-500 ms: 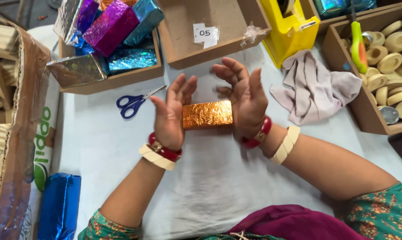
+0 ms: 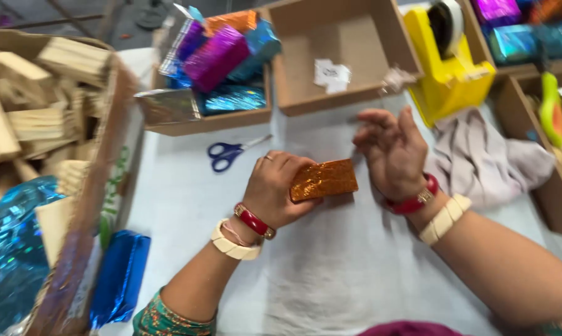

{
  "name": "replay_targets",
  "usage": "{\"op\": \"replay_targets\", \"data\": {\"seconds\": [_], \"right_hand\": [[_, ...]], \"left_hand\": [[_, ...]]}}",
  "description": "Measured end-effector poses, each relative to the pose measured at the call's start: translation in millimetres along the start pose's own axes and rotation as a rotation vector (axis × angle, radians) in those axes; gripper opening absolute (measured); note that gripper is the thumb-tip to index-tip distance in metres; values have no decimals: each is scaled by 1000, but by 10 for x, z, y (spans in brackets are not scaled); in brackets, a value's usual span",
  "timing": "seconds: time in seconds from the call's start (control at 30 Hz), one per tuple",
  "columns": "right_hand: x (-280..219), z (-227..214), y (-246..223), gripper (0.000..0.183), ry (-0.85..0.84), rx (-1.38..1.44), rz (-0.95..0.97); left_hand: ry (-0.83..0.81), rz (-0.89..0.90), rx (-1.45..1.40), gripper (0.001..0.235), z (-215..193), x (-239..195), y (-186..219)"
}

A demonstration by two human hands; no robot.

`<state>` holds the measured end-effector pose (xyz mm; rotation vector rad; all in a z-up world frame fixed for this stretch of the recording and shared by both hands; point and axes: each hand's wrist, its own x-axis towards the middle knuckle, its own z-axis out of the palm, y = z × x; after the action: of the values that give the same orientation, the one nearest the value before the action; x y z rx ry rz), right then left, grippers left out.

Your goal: The person wraps a small wooden block with orange metallic foil, folding the edges and securing them with clear tape. They then place the wrapped block into a cardboard box and wipe a second wooden block with a cloth.

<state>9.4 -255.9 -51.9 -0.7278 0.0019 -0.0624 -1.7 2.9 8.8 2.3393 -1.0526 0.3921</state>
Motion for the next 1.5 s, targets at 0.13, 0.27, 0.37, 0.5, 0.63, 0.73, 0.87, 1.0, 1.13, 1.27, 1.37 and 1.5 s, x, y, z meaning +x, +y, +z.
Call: {"op": "replay_targets", "data": {"seconds": [0.13, 0.27, 0.37, 0.5, 0.63, 0.73, 0.87, 1.0, 1.13, 1.27, 1.37, 1.5], "right_hand": [[8, 60, -11, 64, -11, -28, -12], [15, 89, -10, 62, -32, -70, 3], [42, 91, -11, 61, -45, -79, 12], [62, 85, 4, 60, -83, -98, 7], [61, 90, -5, 61, -72, -103, 26], [49, 99, -26, 60, -82, -94, 38], [102, 107, -56, 59, -76, -81, 60], [89, 122, -40, 61, -98, -79, 84], [80, 105, -32, 60, -101, -77, 78], [75, 114, -31, 59, -125, -92, 55], [59, 126, -27, 58, -150, -115, 45], [59, 104, -1, 58, -172, -126, 33]], "left_hand": [[157, 11, 1, 64, -310, 101, -65], [464, -90, 174, 66, -648, 165, -227], [608, -198, 302, 65, -914, 179, -530], [813, -347, 180, 65, -1026, 159, -1192], [846, -375, 89, 71, -1124, 366, -1416], [787, -259, -147, 81, -1183, 472, -1475], [792, -193, -105, 80, -1143, 451, -1547], [976, -257, -131, 47, -1197, 380, -1293], [1183, -200, -398, 28, -1388, 375, -798], [1238, 51, -54, 27, -1510, 380, -159], [1359, 145, 39, 30, -1616, 356, 179], [1380, 486, 27, 34, -1837, 62, 302]]}}
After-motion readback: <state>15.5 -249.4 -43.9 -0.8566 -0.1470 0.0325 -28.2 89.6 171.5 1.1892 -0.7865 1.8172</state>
